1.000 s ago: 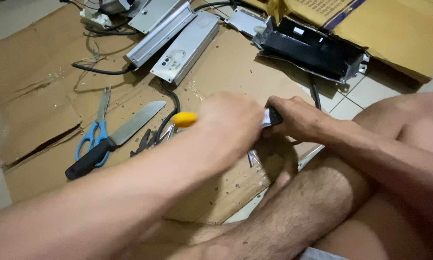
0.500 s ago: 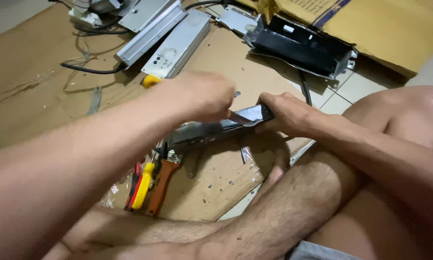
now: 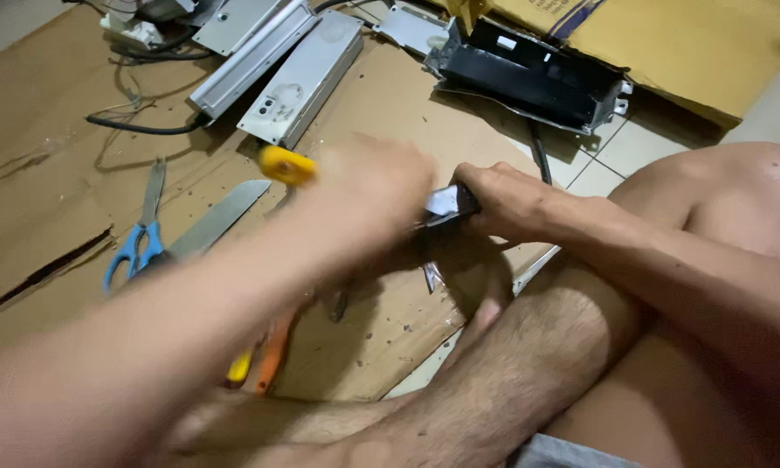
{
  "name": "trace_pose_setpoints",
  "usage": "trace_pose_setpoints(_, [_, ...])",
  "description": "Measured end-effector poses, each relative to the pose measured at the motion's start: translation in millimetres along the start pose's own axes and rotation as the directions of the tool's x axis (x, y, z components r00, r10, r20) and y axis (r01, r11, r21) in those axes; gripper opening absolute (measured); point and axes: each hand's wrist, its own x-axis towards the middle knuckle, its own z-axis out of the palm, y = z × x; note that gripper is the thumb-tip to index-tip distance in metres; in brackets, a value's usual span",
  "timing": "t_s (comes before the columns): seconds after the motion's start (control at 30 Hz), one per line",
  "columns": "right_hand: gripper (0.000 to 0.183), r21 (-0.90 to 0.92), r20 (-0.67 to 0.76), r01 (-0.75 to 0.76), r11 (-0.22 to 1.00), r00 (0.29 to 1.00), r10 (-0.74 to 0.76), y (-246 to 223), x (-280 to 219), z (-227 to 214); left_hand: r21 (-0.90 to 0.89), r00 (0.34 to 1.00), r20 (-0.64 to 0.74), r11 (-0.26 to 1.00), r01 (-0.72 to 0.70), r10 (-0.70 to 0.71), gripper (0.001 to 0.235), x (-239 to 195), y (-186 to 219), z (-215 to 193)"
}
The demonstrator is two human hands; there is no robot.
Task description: The person sits on the floor and uses a knife to scrape and pry open a rectangular electronic device. They then use a screwdriver to remove screws from the device's casing and manipulate the internal components.
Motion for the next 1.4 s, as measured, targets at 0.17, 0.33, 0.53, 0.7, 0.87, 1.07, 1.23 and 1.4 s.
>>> trace_pose_setpoints(0.17, [0.059, -0.006, 0.027, -0.038, 0.999, 0.999, 0.038, -8.2, -7.4, -6.0, -0.307, 0.979, 0.194, 0.952, -0.002, 0.064, 0.027, 2.6, -16.1, 3.8])
trace_pose_setpoints(0.33, [0.066, 0.116, 0.021, -0.079, 0.99, 0.997, 0.077, 0.4, -12.0, -4.5, -0.217, 0.978, 0.21, 0.975, 0.057, -0.011, 0.026, -11.8, 1.5, -16.4])
trace_pose_setpoints(0.53, [0.066, 0.05, -0.187, 0.08, 0.996, 0.98, -0.07, -39.8, -35.2, -14.4, -0.246, 0.938, 0.304, 0.937, 0.249, -0.169, 0.03, -57.7, -13.4, -27.1])
trace_pose_setpoints(0.7, [0.057, -0.507, -0.393, 0.15, 0.849, 0.836, -0.383, -29.5, -18.2, 12.2, -0.465, 0.798, 0.495, 0.672, 0.577, -0.343, 0.032, -79.5, -24.1, -26.4])
trace_pose_setpoints(0.87, [0.039, -0.629, -0.341, 0.189, 0.754, 0.804, -0.487, -25.3, -13.9, 24.7, -0.593, 0.775, 0.487, 0.498, 0.632, -0.404, 0.036, -86.0, -21.0, -19.4])
trace_pose_setpoints(1.07, [0.012, -0.656, -0.377, 0.183, 0.732, 0.761, -0.528, -27.2, -15.4, 22.2, -0.617, 0.859, 0.277, 0.605, 0.503, -0.431, 0.048, -72.0, -31.5, 31.9])
trace_pose_setpoints(1.23, [0.018, -0.527, -0.42, 0.16, 0.835, 0.805, -0.419, -15.8, -7.9, 26.4, -0.579, 0.875, 0.189, 0.669, 0.465, -0.445, 0.042, -60.9, -42.6, 56.1])
trace_pose_setpoints(1.4, [0.014, -0.011, -0.703, 0.246, 0.969, 0.688, -0.183, -10.3, -21.2, 11.6, -0.534, 0.905, 0.158, 0.737, 0.415, -0.395, 0.045, -62.2, -41.1, 55.9])
